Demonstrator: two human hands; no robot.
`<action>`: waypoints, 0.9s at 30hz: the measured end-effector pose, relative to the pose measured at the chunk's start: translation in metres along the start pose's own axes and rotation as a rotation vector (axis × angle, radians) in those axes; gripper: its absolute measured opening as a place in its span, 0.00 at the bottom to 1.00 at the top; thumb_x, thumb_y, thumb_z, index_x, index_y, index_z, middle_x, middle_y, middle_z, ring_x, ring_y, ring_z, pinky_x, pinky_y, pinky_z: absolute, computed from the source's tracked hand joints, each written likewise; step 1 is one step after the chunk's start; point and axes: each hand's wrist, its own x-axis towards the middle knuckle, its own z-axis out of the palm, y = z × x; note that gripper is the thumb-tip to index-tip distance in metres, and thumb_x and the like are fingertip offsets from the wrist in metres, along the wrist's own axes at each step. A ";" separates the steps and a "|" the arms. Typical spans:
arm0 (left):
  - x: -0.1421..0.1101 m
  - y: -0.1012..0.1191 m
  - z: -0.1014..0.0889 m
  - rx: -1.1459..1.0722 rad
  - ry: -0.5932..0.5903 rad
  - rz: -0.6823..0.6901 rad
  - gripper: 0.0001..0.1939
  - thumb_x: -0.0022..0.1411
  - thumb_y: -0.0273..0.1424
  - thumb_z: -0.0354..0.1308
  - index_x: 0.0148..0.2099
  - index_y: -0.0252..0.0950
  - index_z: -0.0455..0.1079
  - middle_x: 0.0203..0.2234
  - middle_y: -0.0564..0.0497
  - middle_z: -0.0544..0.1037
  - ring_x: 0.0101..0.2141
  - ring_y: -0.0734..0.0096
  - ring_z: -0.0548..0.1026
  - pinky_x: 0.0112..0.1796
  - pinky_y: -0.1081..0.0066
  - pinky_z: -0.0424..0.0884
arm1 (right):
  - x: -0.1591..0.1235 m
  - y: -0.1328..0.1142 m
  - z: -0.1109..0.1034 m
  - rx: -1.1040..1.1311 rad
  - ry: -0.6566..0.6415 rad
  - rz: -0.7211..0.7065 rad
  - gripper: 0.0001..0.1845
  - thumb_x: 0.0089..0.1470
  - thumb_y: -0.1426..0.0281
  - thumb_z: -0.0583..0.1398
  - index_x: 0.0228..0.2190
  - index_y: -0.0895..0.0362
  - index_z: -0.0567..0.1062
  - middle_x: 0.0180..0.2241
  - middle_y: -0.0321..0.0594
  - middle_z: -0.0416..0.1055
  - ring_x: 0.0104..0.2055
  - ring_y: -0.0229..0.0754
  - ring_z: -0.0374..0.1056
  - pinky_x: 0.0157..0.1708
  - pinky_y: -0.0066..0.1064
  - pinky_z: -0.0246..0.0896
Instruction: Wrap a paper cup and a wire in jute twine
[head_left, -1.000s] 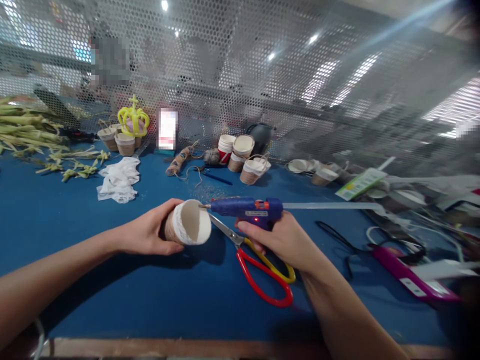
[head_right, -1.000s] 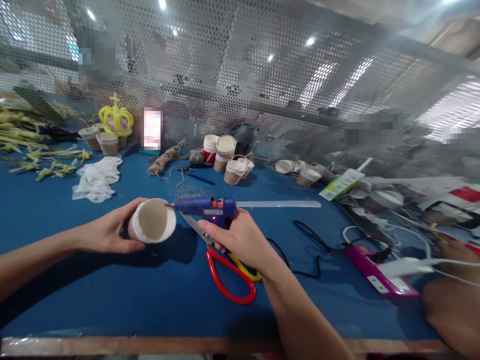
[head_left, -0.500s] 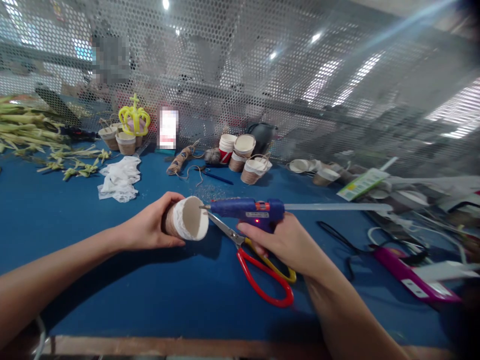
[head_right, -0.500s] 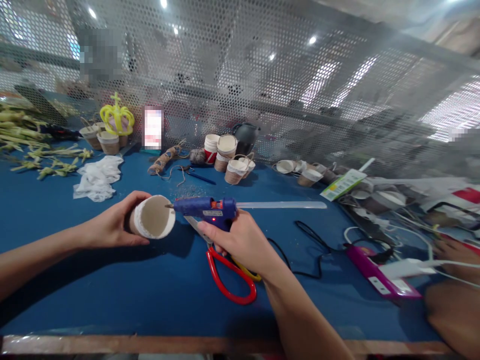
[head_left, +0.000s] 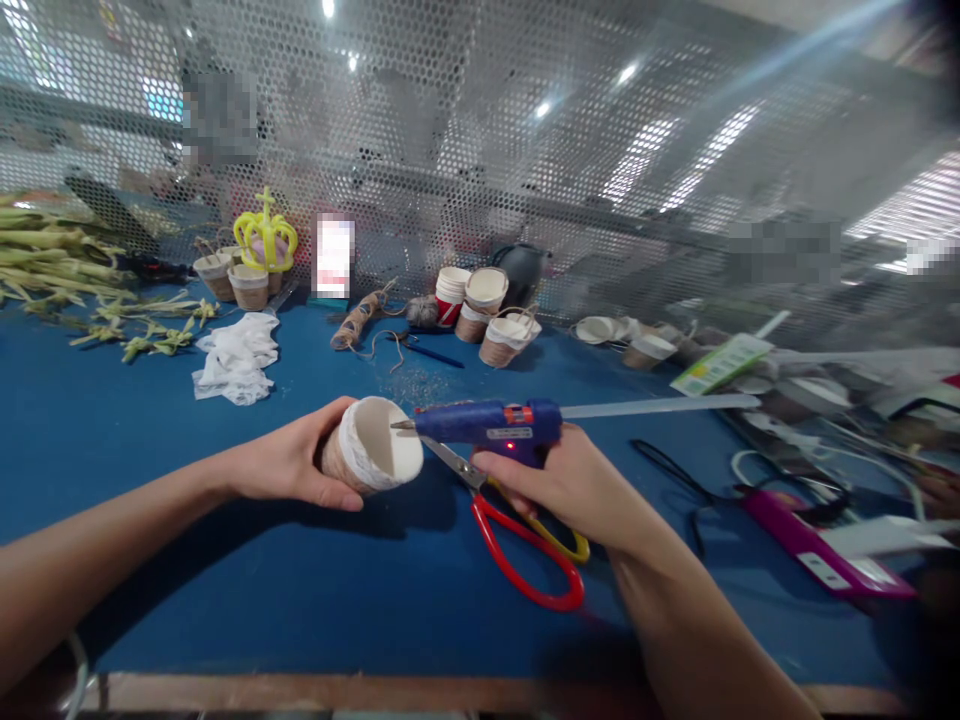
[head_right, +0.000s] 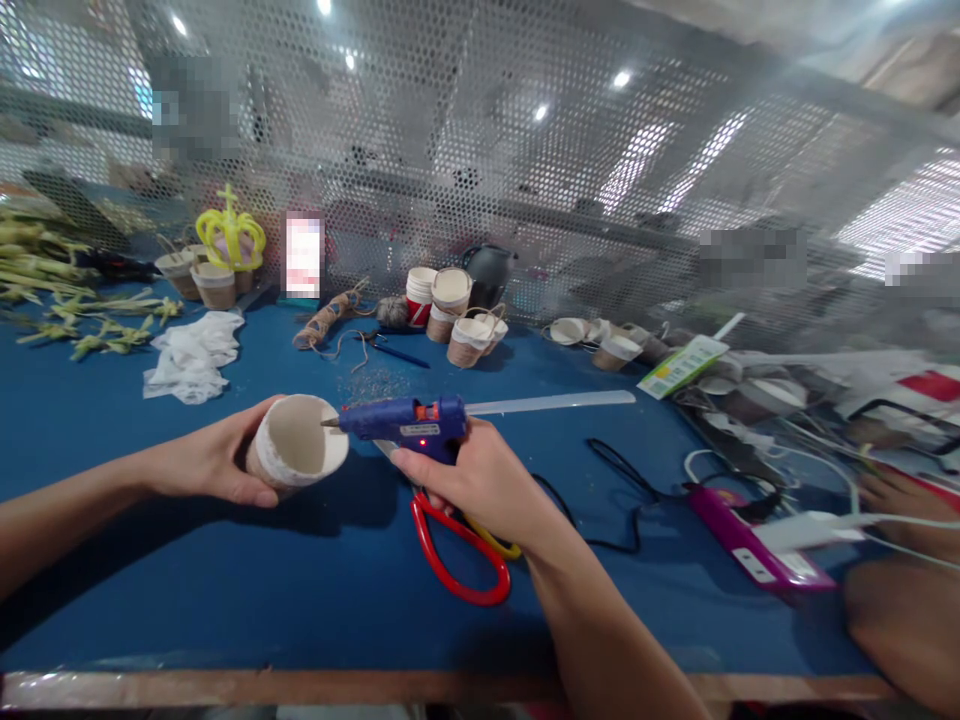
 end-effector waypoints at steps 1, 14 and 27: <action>0.000 0.000 0.000 -0.049 -0.021 -0.011 0.34 0.44 0.32 0.63 0.52 0.34 0.53 0.42 0.47 0.66 0.43 0.63 0.65 0.43 0.66 0.63 | 0.000 0.000 0.000 0.020 -0.002 0.003 0.17 0.46 0.62 0.58 0.14 0.56 0.64 0.09 0.31 0.61 0.13 0.33 0.58 0.17 0.27 0.56; -0.001 0.003 0.005 -0.466 -0.229 -0.101 0.37 0.43 0.30 0.64 0.54 0.36 0.52 0.33 0.49 0.68 0.26 0.77 0.65 0.24 0.78 0.62 | 0.002 0.000 -0.004 0.078 -0.086 -0.012 0.16 0.47 0.64 0.58 0.14 0.55 0.64 0.10 0.30 0.61 0.13 0.32 0.57 0.16 0.26 0.55; -0.002 0.004 0.007 -0.504 -0.281 -0.120 0.37 0.40 0.29 0.65 0.53 0.35 0.54 0.32 0.50 0.67 0.25 0.78 0.65 0.22 0.79 0.62 | 0.001 0.000 -0.004 0.133 -0.109 0.025 0.12 0.46 0.63 0.59 0.17 0.56 0.66 0.09 0.30 0.61 0.13 0.32 0.57 0.16 0.26 0.55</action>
